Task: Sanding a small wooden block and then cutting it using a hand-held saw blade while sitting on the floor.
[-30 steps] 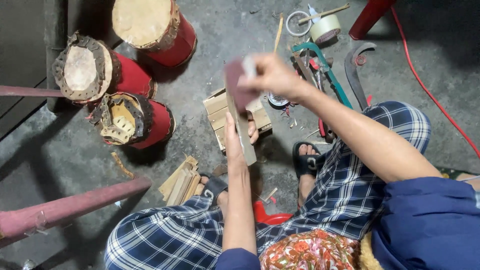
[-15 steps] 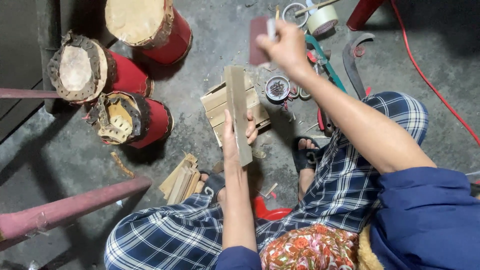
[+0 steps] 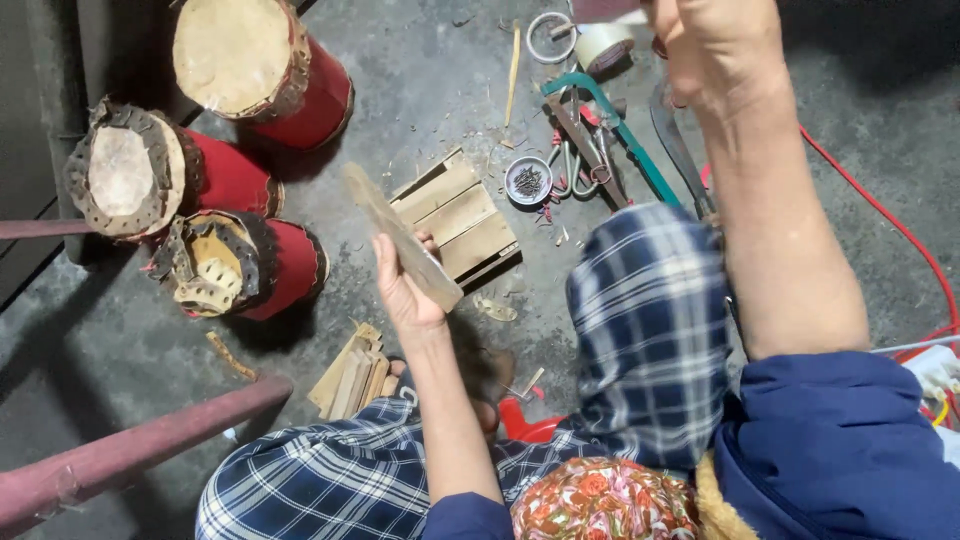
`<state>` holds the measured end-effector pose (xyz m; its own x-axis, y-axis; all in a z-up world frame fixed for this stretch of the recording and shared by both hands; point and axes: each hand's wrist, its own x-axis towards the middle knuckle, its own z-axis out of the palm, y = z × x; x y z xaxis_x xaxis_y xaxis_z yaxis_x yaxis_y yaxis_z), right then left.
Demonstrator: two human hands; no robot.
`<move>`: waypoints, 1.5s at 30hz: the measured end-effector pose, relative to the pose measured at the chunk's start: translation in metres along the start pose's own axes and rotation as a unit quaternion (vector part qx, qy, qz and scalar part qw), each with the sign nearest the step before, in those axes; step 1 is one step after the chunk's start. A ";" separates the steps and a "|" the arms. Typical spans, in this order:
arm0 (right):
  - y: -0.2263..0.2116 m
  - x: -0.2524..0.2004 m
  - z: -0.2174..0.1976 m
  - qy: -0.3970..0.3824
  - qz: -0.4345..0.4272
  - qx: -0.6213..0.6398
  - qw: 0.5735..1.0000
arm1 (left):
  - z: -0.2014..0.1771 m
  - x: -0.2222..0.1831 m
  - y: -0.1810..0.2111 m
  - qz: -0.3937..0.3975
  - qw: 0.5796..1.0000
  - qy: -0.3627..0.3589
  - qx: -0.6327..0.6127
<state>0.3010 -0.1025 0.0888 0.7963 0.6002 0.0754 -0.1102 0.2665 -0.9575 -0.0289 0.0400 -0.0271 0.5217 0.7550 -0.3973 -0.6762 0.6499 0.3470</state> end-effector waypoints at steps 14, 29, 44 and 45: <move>0.343 -0.174 -0.099 0.231 0.322 -0.292 0.870 | -0.024 0.024 -0.006 -0.057 0.993 0.016 0.107; 0.306 -0.202 -0.186 0.326 0.155 -0.452 0.816 | -0.060 0.040 0.005 -0.061 0.995 0.026 0.075; 0.308 -0.217 -0.255 0.318 0.339 -0.573 0.675 | -0.031 0.026 -0.004 -0.099 0.988 -0.055 0.107; 0.315 -0.216 -0.260 0.310 0.340 -0.583 0.670 | -0.032 0.026 -0.003 -0.103 0.986 -0.059 0.115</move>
<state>0.2492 -0.3447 -0.3014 0.9315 -0.2410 -0.2725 -0.3214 -0.8961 -0.3062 -0.0299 0.0546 -0.0656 0.7014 0.6017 -0.3820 -0.4216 0.7824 0.4584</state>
